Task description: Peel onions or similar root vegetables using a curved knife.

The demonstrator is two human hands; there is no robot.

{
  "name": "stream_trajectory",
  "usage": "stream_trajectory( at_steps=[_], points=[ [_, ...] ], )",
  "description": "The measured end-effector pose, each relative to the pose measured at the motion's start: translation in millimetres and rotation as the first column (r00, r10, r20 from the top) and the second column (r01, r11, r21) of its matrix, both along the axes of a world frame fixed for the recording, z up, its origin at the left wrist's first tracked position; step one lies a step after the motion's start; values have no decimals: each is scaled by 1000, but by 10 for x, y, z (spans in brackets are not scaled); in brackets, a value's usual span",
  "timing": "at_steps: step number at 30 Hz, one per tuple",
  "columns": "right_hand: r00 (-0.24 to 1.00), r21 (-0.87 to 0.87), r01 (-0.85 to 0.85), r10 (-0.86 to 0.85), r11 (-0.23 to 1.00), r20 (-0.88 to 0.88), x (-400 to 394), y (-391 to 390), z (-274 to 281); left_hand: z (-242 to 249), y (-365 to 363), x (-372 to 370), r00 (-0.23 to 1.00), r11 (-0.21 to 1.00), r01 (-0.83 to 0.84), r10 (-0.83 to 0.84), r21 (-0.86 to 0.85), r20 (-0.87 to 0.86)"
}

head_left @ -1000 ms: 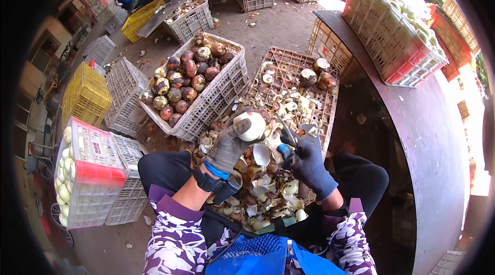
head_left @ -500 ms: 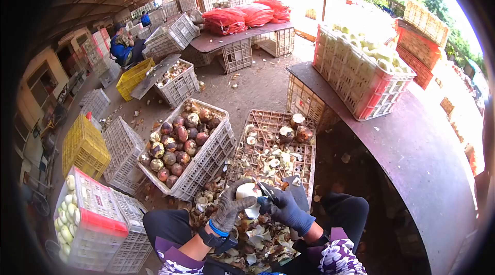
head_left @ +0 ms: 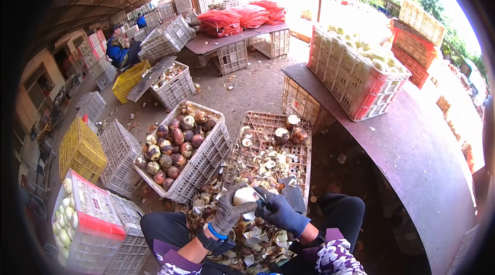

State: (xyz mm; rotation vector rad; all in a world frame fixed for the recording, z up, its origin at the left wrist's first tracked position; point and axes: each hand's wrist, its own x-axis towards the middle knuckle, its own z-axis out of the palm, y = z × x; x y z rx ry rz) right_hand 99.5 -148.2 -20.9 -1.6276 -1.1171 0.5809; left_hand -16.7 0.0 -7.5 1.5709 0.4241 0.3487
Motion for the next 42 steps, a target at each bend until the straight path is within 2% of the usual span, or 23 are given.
stream_trajectory(
  at_steps=[4,7,13,16,17,19,20,21,22,25,26,29,31,33,35,38,42],
  points=[
    [998,129,52,-55,990,16,-11,7,-105,-68,-10,1,1000,1000,20,-20,22,-3],
    [996,49,53,-49,997,-79,-16,-11,-37,-69,-21,6,1000,999,11,-11,31,-1],
    [985,89,159,-164,983,56,-19,29,-62,-62,-13,30,1000,1000,8,-8,21,23],
    [975,97,218,-221,971,22,-24,37,-56,-40,18,34,1000,999,15,-15,-28,10],
    [973,131,230,-232,964,0,-3,42,-57,-4,34,30,998,997,47,-49,-63,-37],
    [966,173,258,-250,951,-66,8,42,-75,-9,25,47,997,977,71,-64,-202,38],
    [956,182,274,-247,944,-160,0,36,-68,11,34,65,994,951,98,-79,-292,74],
    [895,130,262,-190,956,-404,-18,30,-47,11,44,67,991,915,116,-82,-386,103],
    [898,113,260,-198,959,-392,-35,6,158,-4,74,86,987,874,135,-77,-467,141],
    [821,36,249,-191,968,-538,-36,-18,166,40,103,95,991,831,128,-79,-542,112],
    [809,38,251,-188,967,-556,-17,-4,170,71,117,91,992,834,119,-84,-539,89],
    [906,40,332,-307,943,-290,7,62,83,2,163,119,997,931,71,-57,-358,51],
    [940,108,336,-325,936,-105,25,87,-12,31,136,133,999,964,43,-42,-261,12],
    [946,181,306,-320,935,52,12,97,0,-21,122,139,1000,998,21,-20,-62,22],
    [959,164,275,-282,947,19,-13,96,-11,-31,95,125,1000,996,4,-6,84,30],
    [973,118,229,-226,966,-43,-20,72,23,47,106,103,998,999,43,-42,17,-39],
    [984,34,145,-140,989,-107,-8,25,139,97,101,88,1000,996,29,-29,-85,-6]
  ],
)
